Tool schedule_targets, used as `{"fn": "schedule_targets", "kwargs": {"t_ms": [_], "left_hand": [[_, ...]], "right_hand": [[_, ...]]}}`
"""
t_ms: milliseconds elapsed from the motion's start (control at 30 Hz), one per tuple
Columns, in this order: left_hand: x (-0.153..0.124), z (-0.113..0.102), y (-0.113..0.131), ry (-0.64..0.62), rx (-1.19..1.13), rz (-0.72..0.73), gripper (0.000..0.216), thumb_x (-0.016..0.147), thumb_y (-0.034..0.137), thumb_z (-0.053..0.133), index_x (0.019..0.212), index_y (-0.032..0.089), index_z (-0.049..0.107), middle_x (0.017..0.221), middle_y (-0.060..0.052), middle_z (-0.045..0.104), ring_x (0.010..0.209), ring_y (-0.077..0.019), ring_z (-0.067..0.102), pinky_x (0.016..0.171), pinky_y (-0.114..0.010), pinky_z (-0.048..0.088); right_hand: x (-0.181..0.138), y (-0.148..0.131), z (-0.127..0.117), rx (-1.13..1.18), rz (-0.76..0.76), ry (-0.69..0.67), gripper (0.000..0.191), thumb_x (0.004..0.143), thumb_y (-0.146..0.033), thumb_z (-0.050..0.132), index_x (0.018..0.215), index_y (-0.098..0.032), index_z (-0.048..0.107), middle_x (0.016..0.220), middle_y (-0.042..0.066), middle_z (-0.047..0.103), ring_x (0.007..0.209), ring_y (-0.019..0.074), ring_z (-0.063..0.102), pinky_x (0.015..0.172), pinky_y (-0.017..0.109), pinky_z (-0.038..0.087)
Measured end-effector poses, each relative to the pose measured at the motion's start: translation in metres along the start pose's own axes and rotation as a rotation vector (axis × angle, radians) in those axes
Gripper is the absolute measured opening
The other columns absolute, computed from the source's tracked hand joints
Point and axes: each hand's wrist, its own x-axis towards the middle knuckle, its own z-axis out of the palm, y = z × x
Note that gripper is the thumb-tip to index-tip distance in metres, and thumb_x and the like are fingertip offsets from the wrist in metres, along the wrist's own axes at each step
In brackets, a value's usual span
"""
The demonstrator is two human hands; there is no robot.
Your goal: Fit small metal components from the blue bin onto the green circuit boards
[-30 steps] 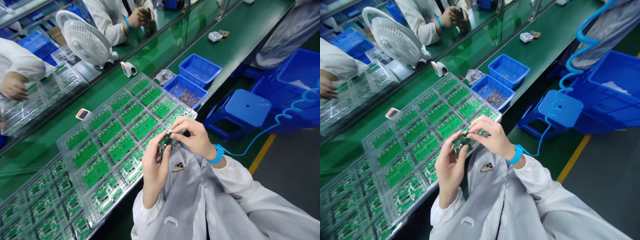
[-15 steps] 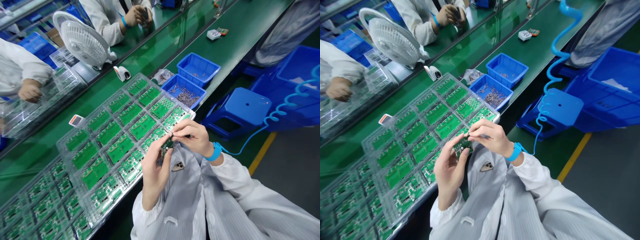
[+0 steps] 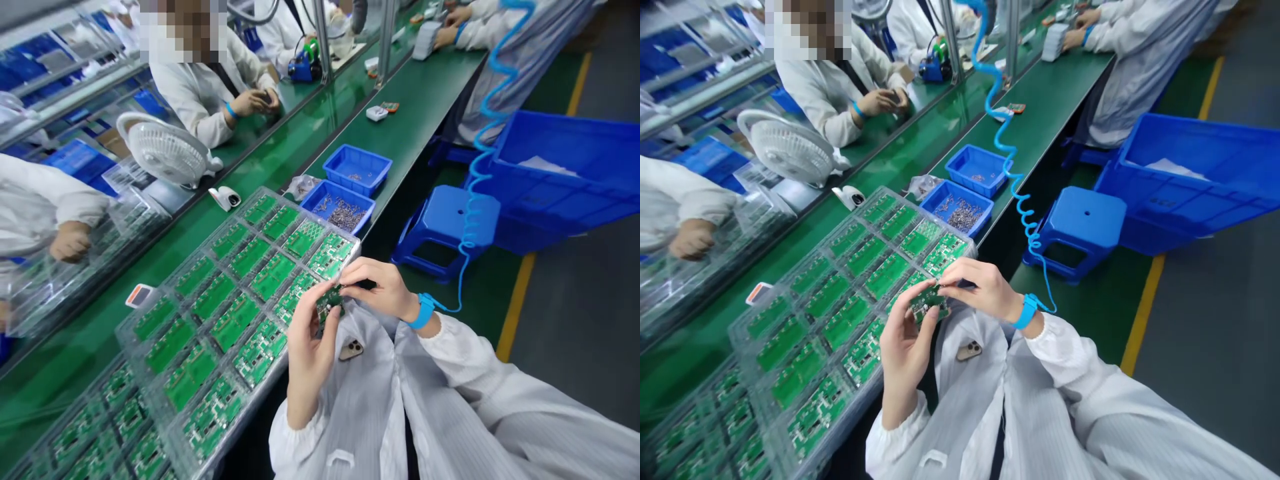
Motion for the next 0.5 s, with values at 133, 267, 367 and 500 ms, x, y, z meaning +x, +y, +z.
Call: {"fn": "schedule_targets", "kwargs": {"t_ms": [133,267,367,500], "left_hand": [[-0.003,0.01,0.009,-0.018,0.018,-0.009,0.036,0.118,0.036,0.07,0.153,0.03,0.072,0.156,-0.012,0.077,0.142,-0.0264,0.079,0.118,-0.041,0.068],[-0.012,0.016,0.015,0.058,-0.015,-0.024,0.041,0.118,0.04,0.07,0.156,0.026,0.066,0.147,-0.014,0.081,0.129,-0.0254,0.086,0.107,-0.039,0.073],[-0.023,0.013,0.018,0.147,-0.022,-0.033,0.041,0.118,0.043,0.07,0.153,0.024,0.064,0.126,-0.011,0.087,0.11,-0.0233,0.091,0.097,-0.036,0.075],[-0.037,0.001,0.02,0.221,-0.004,-0.084,0.04,0.116,0.045,0.073,0.149,0.024,0.066,0.117,-0.009,0.089,0.104,-0.024,0.092,0.092,-0.035,0.076]], "right_hand": [[-0.004,-0.024,-0.019,-0.063,0.014,-0.009,0.009,0.11,-0.03,0.085,0.115,-0.023,0.084,0.104,0.006,0.086,0.094,0.0199,0.084,0.085,0.033,0.071],[0.012,-0.028,-0.052,-0.169,0.113,-0.101,0.017,0.112,-0.037,0.081,0.113,-0.021,0.084,0.108,0.008,0.086,0.095,0.0206,0.082,0.089,0.034,0.069],[0.049,-0.002,-0.089,-0.291,0.217,-0.146,0.023,0.11,-0.041,0.078,0.113,-0.019,0.084,0.108,0.007,0.087,0.093,0.0212,0.081,0.093,0.037,0.066],[0.122,0.062,-0.138,-0.603,0.365,-0.281,0.028,0.112,-0.032,0.071,0.125,-0.01,0.084,0.114,0.014,0.088,0.101,0.0238,0.082,0.098,0.036,0.064]]}}
